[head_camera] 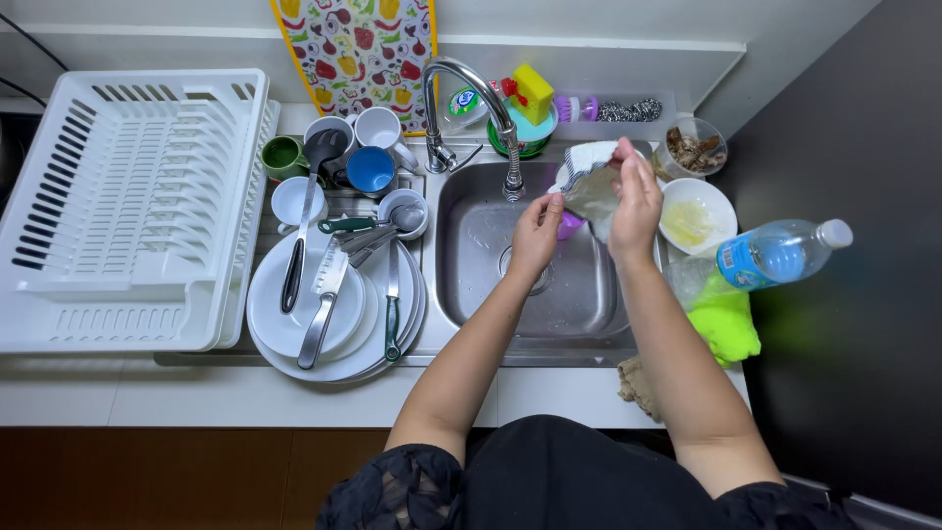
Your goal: Washing a cup and drying various kitchen utensils and plates with a cloth.
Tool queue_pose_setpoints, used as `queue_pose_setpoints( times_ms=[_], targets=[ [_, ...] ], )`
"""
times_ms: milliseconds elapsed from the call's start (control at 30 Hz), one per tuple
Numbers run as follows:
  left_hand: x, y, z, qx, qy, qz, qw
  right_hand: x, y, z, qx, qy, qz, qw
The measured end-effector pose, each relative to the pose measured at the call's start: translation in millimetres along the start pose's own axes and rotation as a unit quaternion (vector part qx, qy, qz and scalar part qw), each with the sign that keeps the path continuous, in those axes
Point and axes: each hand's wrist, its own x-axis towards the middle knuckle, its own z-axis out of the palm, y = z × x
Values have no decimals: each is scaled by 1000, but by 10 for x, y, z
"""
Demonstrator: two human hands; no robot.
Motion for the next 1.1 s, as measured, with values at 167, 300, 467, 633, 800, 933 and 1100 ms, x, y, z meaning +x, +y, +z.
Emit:
queue_pose_setpoints(
  times_ms=[167,300,467,633,800,933,1100],
  targets=[
    [-319,729,-39,79,12,26,996,-689,221,-76,23,11,90,996],
    [-380,506,-204,98,-8,-52,994,-1080,362,-107,62,9,141,988],
    [-515,520,-331,213,22,39,976,-1375,481,-121,111,54,261,957],
    [-793,840,-309,180,-63,-41,981,-1504,279,167,141,119,471,863],
    [-838,855,-495,133,-220,-96,962,-1488,1484,-258,288,45,452,843],
    [-760,651,-812,9,-66,-168,984,-1477,1629,-309,343,69,464,814],
    [-997,346,-878,210,172,-44,962,-1461,914,-134,356,33,443,823]
  ],
)
